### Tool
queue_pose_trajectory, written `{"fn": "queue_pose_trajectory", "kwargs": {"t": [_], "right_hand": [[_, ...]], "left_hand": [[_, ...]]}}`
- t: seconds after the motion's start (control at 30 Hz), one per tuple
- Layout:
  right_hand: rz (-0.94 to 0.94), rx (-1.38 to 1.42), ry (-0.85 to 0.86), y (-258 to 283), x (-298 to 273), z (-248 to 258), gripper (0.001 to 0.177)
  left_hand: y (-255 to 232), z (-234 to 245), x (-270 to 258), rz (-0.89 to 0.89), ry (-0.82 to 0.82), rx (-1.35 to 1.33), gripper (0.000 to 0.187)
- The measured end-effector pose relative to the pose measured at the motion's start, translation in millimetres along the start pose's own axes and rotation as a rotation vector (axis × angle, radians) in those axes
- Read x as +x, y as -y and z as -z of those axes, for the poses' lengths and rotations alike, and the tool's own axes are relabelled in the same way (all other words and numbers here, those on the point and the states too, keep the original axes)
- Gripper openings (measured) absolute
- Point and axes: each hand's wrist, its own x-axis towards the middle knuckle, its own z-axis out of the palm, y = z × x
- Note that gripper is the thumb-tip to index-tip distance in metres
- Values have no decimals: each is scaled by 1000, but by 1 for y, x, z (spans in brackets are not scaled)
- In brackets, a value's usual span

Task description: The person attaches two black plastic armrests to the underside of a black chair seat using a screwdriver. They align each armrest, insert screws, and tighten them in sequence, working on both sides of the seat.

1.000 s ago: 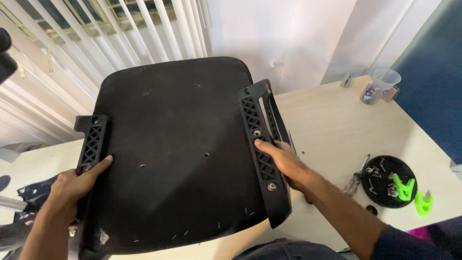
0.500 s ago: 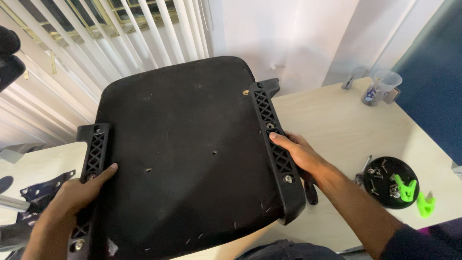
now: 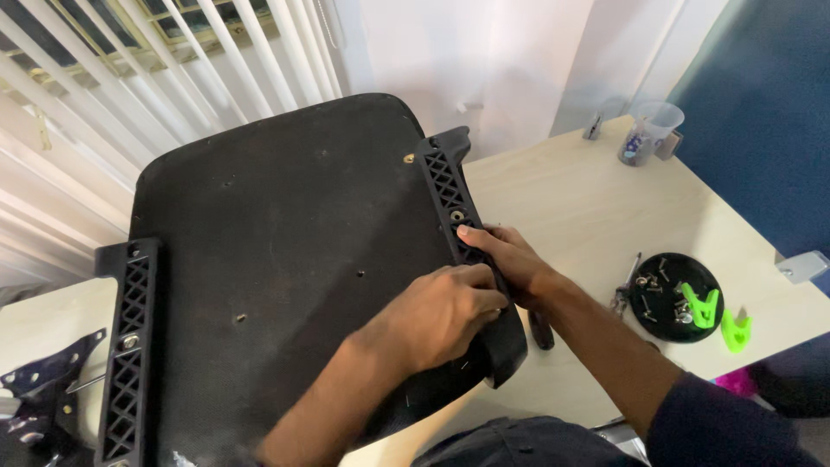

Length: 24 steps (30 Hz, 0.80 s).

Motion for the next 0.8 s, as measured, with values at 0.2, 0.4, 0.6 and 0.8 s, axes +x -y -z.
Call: {"fn": "queue_pose_trajectory", "kwargs": {"t": [0.2,0.4,0.6,0.8], "right_hand": [[-90,-37,-74,10,-10,-6,49],[-93,-52,-58,6,-2,-2,40],[-32,9,-50,-2,-2,2,36],[-175,-102,-158,3,-13,0,42]], "left_hand": [[30,-13,16,-343,180,367,21],[53,-18,31,-623,191,499,28],[52,-25,27,-640,144,567,20],[22,-42,20,-296,-31,563,30]]}}
